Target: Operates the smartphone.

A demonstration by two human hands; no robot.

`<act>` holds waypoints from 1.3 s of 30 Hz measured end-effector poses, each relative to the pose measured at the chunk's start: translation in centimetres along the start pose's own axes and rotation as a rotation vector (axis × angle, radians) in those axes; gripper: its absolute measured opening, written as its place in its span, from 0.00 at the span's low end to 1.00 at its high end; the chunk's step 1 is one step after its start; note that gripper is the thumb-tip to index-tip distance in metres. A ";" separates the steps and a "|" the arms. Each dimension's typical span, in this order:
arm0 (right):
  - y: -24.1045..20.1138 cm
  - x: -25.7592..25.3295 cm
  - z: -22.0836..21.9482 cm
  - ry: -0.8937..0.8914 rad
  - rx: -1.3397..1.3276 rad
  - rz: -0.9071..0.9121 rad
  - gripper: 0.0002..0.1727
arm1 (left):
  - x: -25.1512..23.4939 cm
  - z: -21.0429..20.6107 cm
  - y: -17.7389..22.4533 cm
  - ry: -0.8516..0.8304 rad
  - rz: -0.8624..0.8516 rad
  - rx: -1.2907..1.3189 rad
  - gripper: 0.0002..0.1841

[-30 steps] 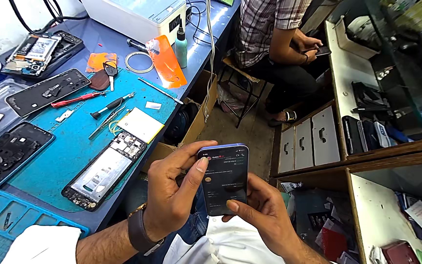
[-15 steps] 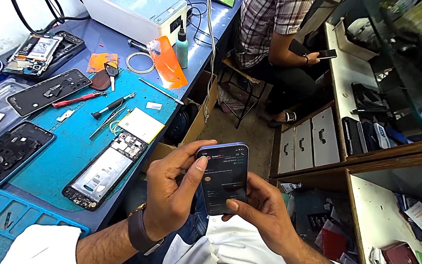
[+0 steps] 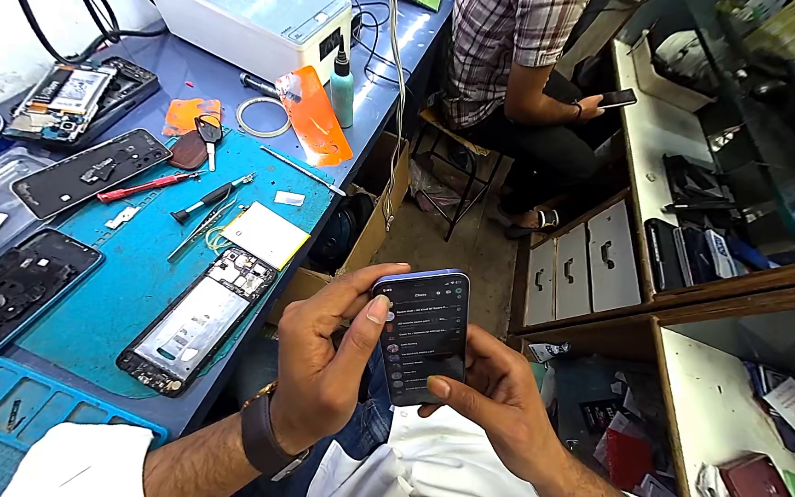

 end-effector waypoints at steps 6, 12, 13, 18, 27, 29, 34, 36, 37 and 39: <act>0.1 0.0 0.0 -0.001 -0.025 -0.003 0.17 | 0.0 -0.2 -0.1 -0.012 0.014 -0.009 0.19; 0.5 -0.1 0.0 0.004 -0.021 -0.029 0.16 | 0.0 -0.3 -0.2 -0.018 0.023 -0.003 0.20; 0.5 0.0 0.0 0.005 -0.002 -0.030 0.18 | 0.0 -0.3 -0.2 -0.018 0.025 -0.007 0.20; 0.4 0.2 0.0 -0.002 0.013 -0.025 0.20 | -0.1 -0.3 -0.2 -0.025 0.016 -0.018 0.20; 0.7 -0.1 -1.0 -0.132 0.068 -0.045 0.36 | -0.1 0.0 -0.5 -0.006 0.046 -0.028 0.21; 0.7 -0.1 -1.3 -0.153 0.089 -0.048 0.39 | -0.1 0.0 -0.6 -0.003 0.049 -0.036 0.21; 0.9 -0.2 -1.3 -0.126 0.067 -0.093 0.35 | -0.2 0.0 -0.5 -0.008 0.049 -0.044 0.22; 1.0 -0.2 -1.2 -0.113 -0.021 -0.114 0.27 | -0.1 0.0 -0.5 -0.009 0.047 -0.042 0.22; 0.9 -0.2 -1.2 -0.117 -0.057 -0.108 0.24 | -0.2 0.0 -0.5 -0.010 0.045 -0.041 0.22; 0.7 -0.2 -1.3 -0.133 -0.090 -0.081 0.23 | -0.2 0.0 -0.5 -0.015 0.042 -0.047 0.22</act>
Point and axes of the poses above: each hand's wrist, its own x-axis away from the middle knuckle, its own z-axis out of the back of the hand, y = z × x, the point moved 10 cm from there along -x, towards the middle knuckle, and after that the axes turned 12 degrees about x, right-handed, at the moved point
